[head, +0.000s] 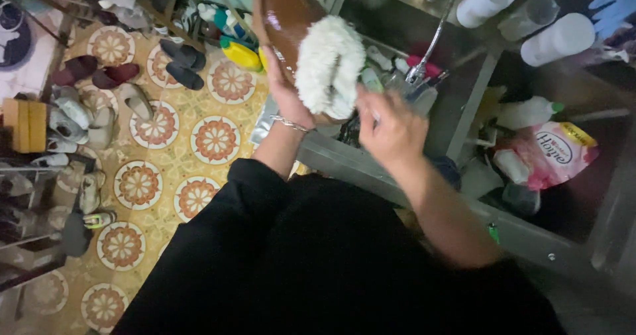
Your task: Cleaning the white fur lining and brown leather exterior of a slipper using a brush and cleaning solution in a sink.
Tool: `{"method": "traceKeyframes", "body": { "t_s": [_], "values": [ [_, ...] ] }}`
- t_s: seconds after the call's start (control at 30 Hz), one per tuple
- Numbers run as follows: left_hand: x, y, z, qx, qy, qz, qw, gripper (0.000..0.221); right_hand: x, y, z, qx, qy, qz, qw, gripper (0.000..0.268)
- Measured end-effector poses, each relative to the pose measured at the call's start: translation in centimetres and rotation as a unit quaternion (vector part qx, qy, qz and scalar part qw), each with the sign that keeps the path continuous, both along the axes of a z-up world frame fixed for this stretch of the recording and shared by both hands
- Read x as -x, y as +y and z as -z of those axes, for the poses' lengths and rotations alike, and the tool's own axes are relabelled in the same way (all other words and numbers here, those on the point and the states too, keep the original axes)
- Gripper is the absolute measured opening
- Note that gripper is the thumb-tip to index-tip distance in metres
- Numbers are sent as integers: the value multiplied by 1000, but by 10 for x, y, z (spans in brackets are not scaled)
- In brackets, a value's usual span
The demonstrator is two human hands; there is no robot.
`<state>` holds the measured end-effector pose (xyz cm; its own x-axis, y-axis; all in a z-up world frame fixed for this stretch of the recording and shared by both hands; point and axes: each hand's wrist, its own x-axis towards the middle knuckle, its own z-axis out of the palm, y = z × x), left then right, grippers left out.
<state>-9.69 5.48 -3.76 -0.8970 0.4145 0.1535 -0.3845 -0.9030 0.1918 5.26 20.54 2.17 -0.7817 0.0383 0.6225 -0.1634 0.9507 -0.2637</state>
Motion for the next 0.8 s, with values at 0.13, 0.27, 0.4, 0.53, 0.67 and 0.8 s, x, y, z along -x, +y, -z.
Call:
{"method": "traceKeyframes", "body": {
  "t_s": [0.13, 0.27, 0.4, 0.53, 0.67, 0.8],
  "values": [
    [-17, 24, 2, -9, -27, -16, 999, 81, 25, -14, -22, 62, -42, -33, 997, 11],
    [13, -7, -2, 27, -1, -86, 996, 76, -10, -17, 1, 93, 22, -70, 993, 13],
    [-13, 4, -17, 37, -4, -20, 999, 89, 19, 2, 2, 63, -11, -41, 997, 8],
    [5, 14, -3, 50, -6, -151, 987, 65, 10, -30, -24, 134, 16, -100, 986, 14],
    [12, -1, -18, -24, 45, -46, 998, 79, 4, -1, 15, 126, -16, -75, 989, 20],
    [-22, 26, -84, 153, -266, -99, 946, 106, 32, -16, 4, 125, 71, -12, 990, 7]
  ]
}}
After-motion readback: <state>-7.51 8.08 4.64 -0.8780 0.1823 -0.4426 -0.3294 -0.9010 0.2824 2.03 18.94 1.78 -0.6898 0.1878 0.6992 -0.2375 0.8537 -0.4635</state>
